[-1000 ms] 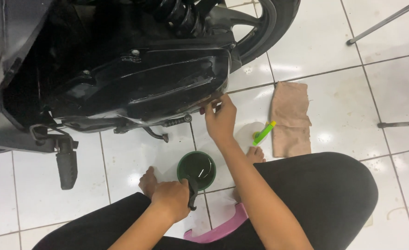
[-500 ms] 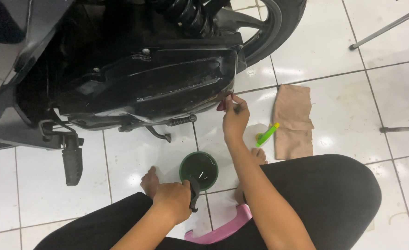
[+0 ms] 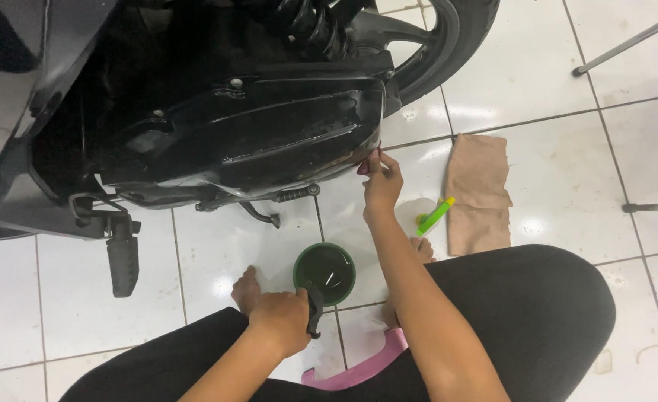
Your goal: The person sits on the floor and cleans the lower side of a black motorcycle. They dip a cloth into a green cup of liquid and wipe the motorcycle's bodywork and engine area. A spray bottle and a pink basin are visible on the floor nearby.
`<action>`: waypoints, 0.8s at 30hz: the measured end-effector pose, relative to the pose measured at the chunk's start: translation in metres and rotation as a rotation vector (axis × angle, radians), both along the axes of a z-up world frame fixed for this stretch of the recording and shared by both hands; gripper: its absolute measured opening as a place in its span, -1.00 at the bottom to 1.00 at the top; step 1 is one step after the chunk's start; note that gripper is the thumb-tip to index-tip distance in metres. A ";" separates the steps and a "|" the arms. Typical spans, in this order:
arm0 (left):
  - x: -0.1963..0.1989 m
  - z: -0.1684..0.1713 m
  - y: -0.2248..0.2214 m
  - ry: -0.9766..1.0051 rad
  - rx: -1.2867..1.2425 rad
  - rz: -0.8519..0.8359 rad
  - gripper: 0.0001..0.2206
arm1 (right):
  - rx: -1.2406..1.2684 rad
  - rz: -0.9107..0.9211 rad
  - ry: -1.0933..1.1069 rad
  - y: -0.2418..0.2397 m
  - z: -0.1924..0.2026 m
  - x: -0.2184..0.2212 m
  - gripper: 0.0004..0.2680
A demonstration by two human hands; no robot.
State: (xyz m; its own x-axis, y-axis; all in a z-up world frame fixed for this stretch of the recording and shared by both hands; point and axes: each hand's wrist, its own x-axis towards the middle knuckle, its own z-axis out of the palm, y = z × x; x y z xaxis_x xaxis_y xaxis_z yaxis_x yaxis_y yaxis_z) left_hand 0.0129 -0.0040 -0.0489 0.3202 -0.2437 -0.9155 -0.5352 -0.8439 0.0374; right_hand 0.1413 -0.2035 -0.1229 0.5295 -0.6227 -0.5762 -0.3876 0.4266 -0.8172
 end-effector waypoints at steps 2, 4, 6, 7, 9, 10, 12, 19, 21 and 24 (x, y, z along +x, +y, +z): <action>0.000 0.002 -0.001 -0.004 -0.004 -0.007 -0.53 | 0.067 -0.006 0.030 0.006 0.000 -0.003 -0.76; 0.000 0.002 -0.002 -0.007 -0.011 -0.011 -0.50 | 0.131 -0.010 0.063 0.013 -0.006 -0.006 -0.75; -0.001 -0.001 -0.002 -0.055 -0.043 0.000 -0.61 | 0.343 -0.089 -0.009 0.023 -0.017 -0.008 -0.69; -0.001 0.001 -0.004 -0.056 -0.047 0.005 -0.61 | 0.338 -0.085 -0.011 0.018 -0.016 -0.006 -0.69; 0.000 0.006 -0.006 -0.051 -0.018 -0.039 -0.48 | 0.329 -0.135 -0.006 0.014 -0.014 -0.001 -0.72; -0.001 0.006 -0.005 -0.051 -0.019 -0.029 -0.48 | 0.328 -0.125 -0.005 0.011 -0.013 -0.002 -0.72; -0.002 0.006 -0.003 -0.042 -0.043 -0.017 -0.46 | 0.291 -0.069 -0.077 0.006 -0.012 -0.001 -0.86; -0.007 0.011 -0.006 -0.060 -0.013 -0.038 -0.34 | 0.493 -0.096 -0.004 0.055 0.010 -0.024 -0.79; -0.004 0.019 -0.009 -0.018 0.019 -0.080 -0.32 | 0.591 -0.172 -0.039 0.066 0.018 -0.026 -0.79; -0.003 0.031 -0.008 -0.006 0.004 -0.048 -0.33 | 0.528 -0.220 -0.091 0.051 -0.001 -0.018 -0.79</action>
